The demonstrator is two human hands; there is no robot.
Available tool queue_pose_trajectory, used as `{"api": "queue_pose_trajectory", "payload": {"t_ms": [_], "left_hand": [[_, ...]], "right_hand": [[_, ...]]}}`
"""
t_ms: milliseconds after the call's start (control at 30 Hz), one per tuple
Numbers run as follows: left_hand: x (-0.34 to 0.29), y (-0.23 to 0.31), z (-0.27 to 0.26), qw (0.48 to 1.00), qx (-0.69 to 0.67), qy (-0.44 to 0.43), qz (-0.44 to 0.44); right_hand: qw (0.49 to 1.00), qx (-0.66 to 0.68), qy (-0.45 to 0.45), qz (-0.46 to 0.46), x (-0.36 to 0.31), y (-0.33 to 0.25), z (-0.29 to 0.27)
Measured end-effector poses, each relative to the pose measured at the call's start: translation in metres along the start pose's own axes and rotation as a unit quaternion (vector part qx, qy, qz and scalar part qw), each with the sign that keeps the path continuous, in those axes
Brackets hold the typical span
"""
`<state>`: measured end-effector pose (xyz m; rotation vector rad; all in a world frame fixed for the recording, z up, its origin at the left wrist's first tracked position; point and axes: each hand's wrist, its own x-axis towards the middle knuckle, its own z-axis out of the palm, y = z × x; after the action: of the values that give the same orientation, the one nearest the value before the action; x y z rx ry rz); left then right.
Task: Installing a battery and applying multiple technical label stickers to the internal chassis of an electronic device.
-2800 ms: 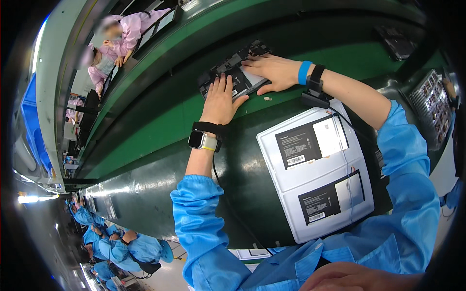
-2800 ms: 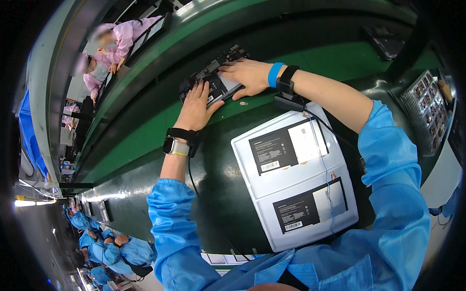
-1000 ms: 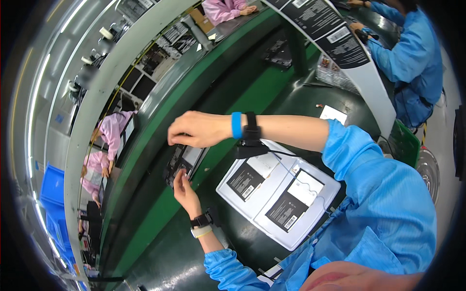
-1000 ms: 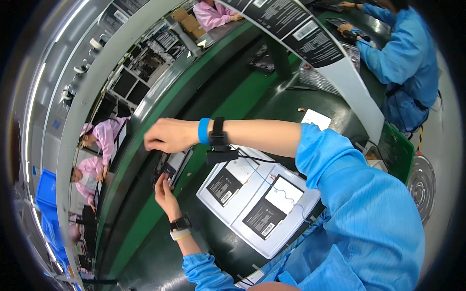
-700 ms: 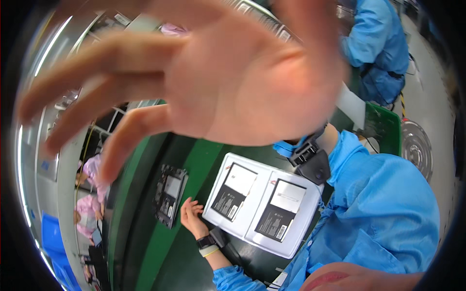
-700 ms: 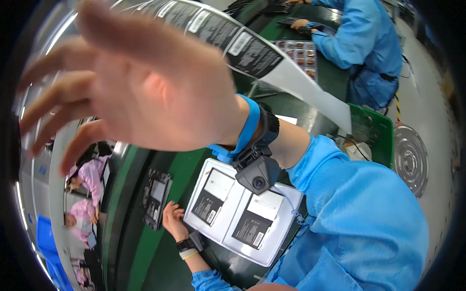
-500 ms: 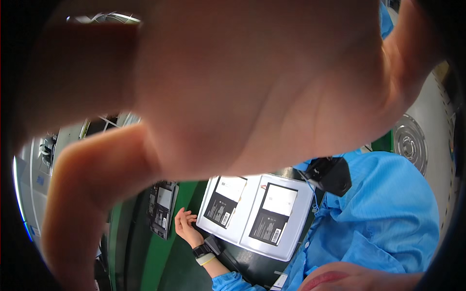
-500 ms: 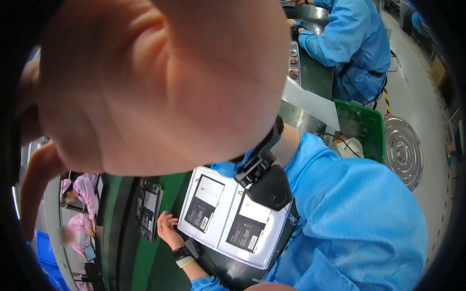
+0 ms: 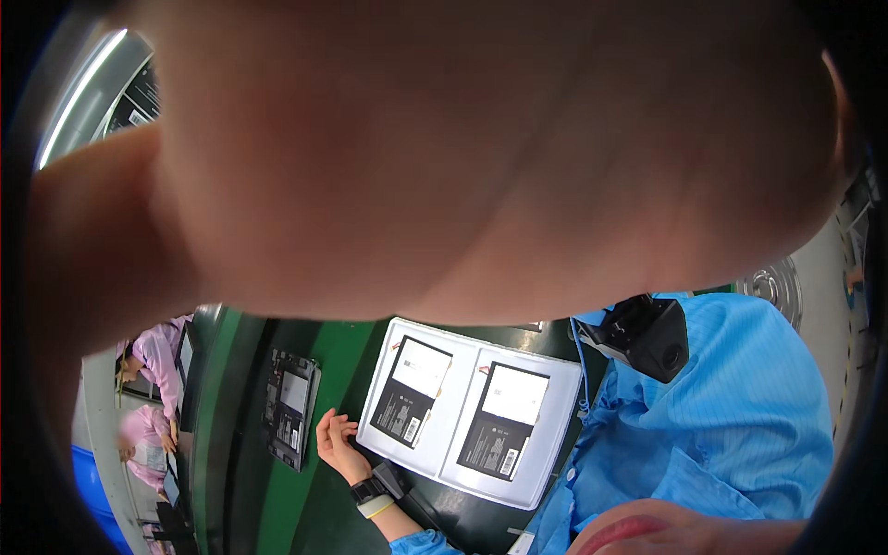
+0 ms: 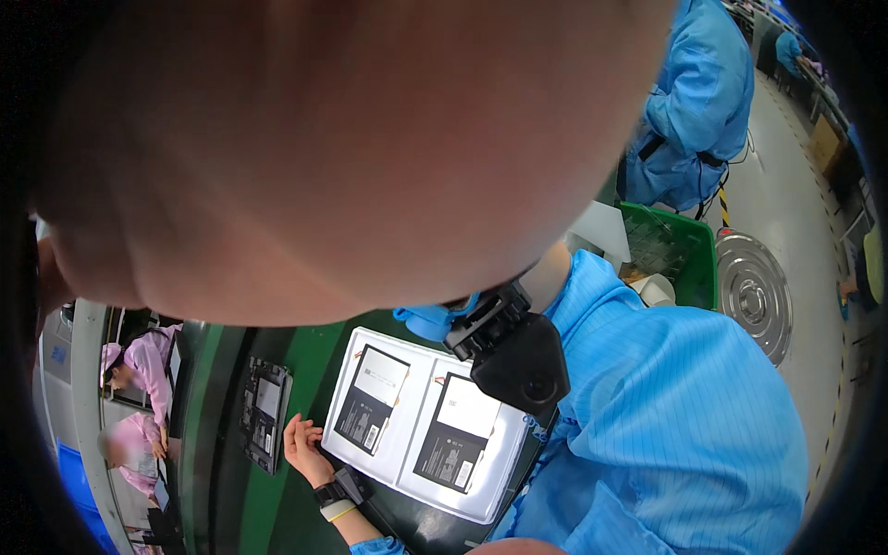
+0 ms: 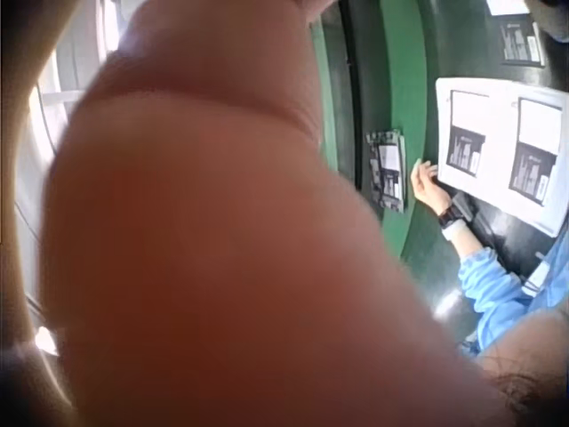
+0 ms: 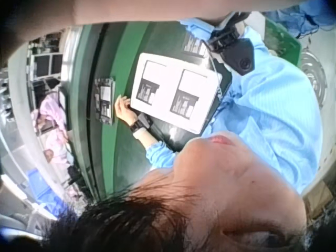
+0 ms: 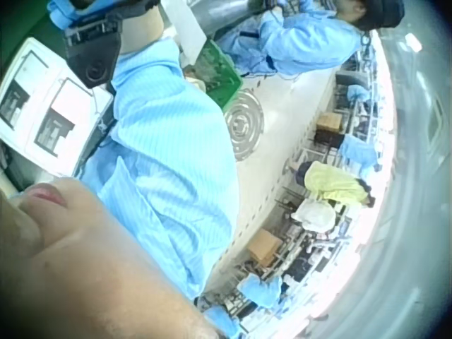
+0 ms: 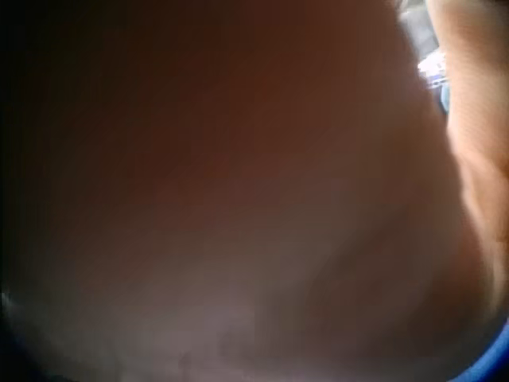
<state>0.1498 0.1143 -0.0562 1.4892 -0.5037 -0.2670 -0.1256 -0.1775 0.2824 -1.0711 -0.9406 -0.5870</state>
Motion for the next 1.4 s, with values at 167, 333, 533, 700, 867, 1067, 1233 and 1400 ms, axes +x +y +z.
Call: {"api": "queue_pose_trajectory", "payload": {"t_ms": [167,333,533,700,867,1067,1233,1400], "left_hand": [[0.002,-0.005,0.000,1.000,-0.012,-0.008,0.005],[0.000,-0.003,0.001,1.000,0.003,-0.006,-0.003],[-0.005,0.000,0.004,1.000,-0.008,0.002,0.000],[-0.003,-0.001,0.006,1.000,0.008,-0.004,-0.020],[-0.003,-0.002,0.006,1.000,-0.003,-0.007,-0.013],[0.000,-0.004,0.006,1.000,-0.010,-0.012,0.005],[-0.004,-0.005,0.004,1.000,-0.011,-0.008,0.000],[-0.004,0.007,0.007,1.000,0.020,-0.005,0.008]], "right_hand": [[0.997,-0.068,0.006,0.022,-0.033,-0.006,-0.041],[0.994,-0.105,0.026,0.024,-0.047,-0.010,-0.058],[0.989,-0.142,0.018,0.043,-0.042,0.003,-0.058],[0.983,-0.166,-0.005,0.071,-0.037,0.013,-0.070],[0.973,-0.206,-0.023,0.097,-0.033,0.019,-0.075],[0.958,-0.261,-0.040,0.108,-0.037,0.026,-0.067],[0.947,-0.298,-0.039,0.118,-0.044,0.032,-0.064],[0.947,-0.292,-0.026,0.133,-0.065,0.050,-0.062]]}}
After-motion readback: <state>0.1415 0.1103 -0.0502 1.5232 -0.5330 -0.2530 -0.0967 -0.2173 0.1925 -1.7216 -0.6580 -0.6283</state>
